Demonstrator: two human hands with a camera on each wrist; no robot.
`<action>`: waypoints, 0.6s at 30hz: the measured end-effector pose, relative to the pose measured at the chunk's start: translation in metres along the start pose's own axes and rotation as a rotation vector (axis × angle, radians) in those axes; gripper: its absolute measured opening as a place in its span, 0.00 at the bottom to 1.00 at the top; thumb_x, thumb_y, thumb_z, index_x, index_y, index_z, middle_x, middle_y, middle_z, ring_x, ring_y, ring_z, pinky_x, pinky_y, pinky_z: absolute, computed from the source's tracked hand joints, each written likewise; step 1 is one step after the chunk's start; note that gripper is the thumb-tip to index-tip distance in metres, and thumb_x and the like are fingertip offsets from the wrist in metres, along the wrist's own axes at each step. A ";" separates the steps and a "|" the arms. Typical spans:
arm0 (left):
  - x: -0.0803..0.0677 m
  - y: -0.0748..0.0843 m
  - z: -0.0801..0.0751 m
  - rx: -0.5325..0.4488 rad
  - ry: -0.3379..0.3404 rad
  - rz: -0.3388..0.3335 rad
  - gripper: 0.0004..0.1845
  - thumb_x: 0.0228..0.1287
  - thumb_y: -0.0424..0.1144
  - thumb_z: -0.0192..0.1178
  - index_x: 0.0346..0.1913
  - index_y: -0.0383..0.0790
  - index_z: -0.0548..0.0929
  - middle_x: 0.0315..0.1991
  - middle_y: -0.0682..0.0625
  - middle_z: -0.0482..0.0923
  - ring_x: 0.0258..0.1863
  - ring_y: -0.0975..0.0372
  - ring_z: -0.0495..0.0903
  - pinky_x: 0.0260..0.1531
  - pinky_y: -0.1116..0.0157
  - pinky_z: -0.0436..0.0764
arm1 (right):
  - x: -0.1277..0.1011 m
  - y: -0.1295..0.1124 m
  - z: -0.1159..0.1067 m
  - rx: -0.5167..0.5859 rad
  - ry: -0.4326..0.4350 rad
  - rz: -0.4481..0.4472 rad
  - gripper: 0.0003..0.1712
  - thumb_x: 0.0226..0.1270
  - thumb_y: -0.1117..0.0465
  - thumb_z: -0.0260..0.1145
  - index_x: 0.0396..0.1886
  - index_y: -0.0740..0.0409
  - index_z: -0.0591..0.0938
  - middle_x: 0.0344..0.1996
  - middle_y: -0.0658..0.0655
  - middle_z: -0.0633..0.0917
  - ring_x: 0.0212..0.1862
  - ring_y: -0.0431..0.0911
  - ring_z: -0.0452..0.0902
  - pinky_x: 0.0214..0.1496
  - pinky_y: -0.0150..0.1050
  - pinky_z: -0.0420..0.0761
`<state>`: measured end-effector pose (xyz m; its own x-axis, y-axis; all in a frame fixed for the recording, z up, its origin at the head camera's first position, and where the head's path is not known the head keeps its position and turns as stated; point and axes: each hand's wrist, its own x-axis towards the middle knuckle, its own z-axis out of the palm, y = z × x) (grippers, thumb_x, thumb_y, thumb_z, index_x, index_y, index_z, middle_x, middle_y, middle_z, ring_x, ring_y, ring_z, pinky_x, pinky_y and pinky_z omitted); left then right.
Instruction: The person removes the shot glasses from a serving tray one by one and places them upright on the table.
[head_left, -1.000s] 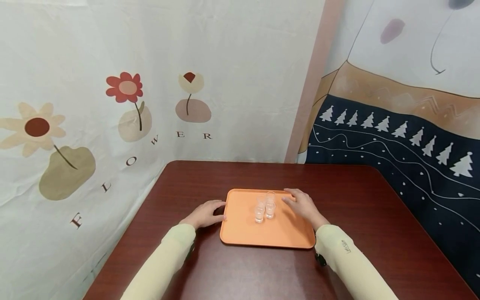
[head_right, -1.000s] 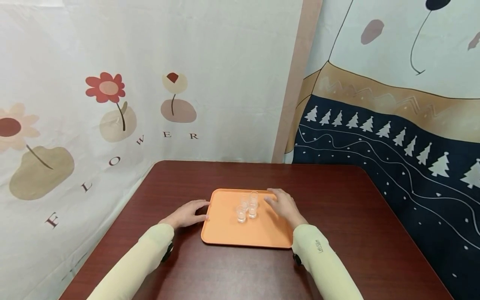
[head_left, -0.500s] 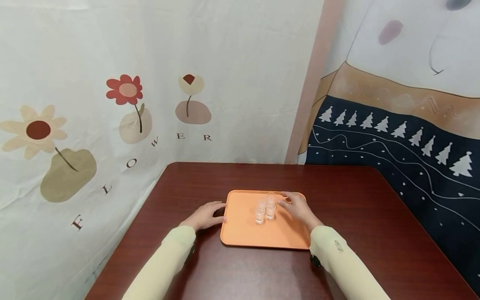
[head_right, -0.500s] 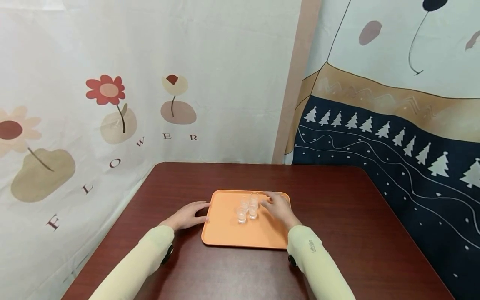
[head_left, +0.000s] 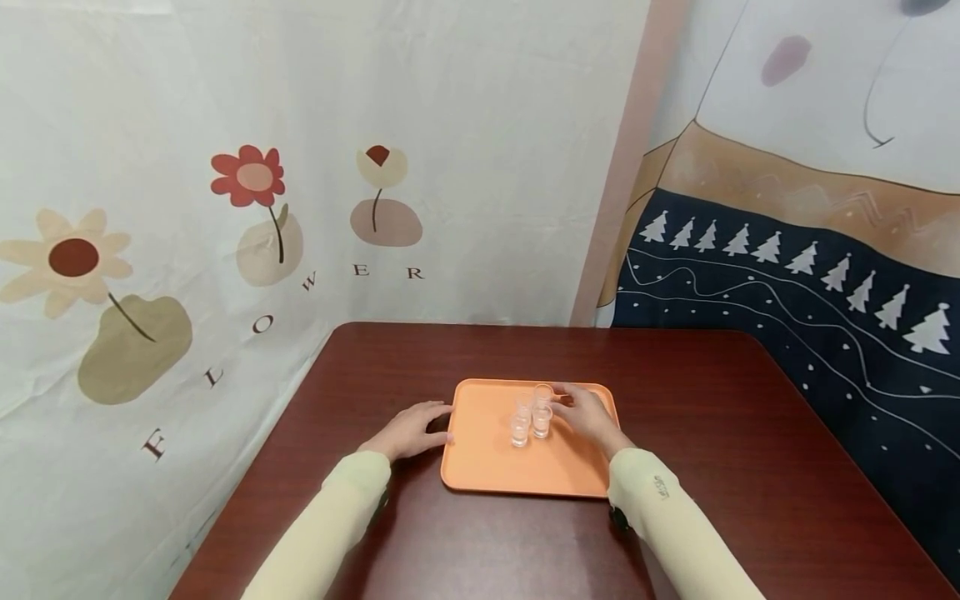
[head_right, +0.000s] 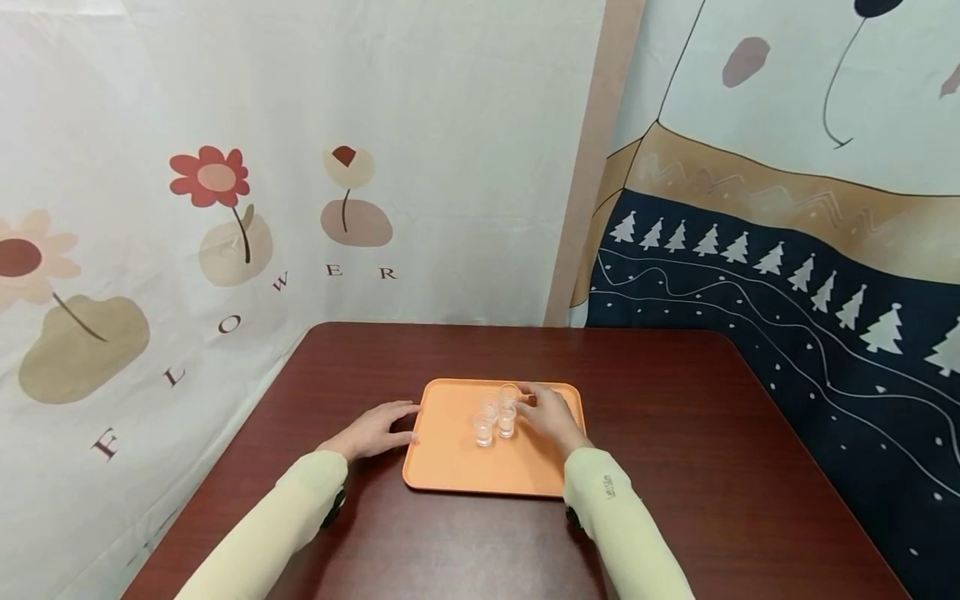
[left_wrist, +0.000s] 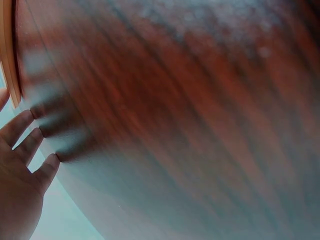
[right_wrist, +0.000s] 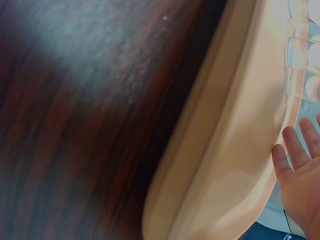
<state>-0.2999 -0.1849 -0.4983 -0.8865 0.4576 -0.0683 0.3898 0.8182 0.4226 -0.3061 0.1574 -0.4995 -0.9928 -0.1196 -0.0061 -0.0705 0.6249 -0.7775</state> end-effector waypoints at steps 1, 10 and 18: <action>0.000 0.000 0.000 0.002 0.000 0.002 0.33 0.67 0.54 0.64 0.71 0.45 0.72 0.70 0.42 0.67 0.71 0.48 0.64 0.67 0.46 0.63 | 0.001 0.000 0.001 0.010 0.001 0.010 0.28 0.72 0.56 0.66 0.69 0.53 0.75 0.62 0.59 0.79 0.62 0.56 0.74 0.61 0.52 0.75; 0.000 -0.001 0.000 0.011 -0.001 0.013 0.34 0.66 0.54 0.64 0.71 0.44 0.72 0.69 0.41 0.68 0.70 0.47 0.64 0.67 0.45 0.62 | 0.007 0.001 0.006 0.027 0.023 0.004 0.24 0.69 0.61 0.68 0.63 0.58 0.79 0.55 0.61 0.83 0.57 0.54 0.78 0.52 0.46 0.79; 0.000 -0.001 0.001 0.000 0.004 0.022 0.34 0.67 0.54 0.63 0.71 0.43 0.72 0.69 0.41 0.68 0.70 0.47 0.64 0.67 0.46 0.62 | 0.008 0.003 0.005 0.010 0.061 -0.021 0.17 0.68 0.59 0.69 0.54 0.57 0.82 0.48 0.58 0.84 0.51 0.51 0.79 0.48 0.45 0.79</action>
<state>-0.3006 -0.1856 -0.4995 -0.8787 0.4741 -0.0558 0.4091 0.8082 0.4235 -0.3133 0.1546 -0.5054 -0.9952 -0.0850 0.0486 -0.0908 0.6149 -0.7833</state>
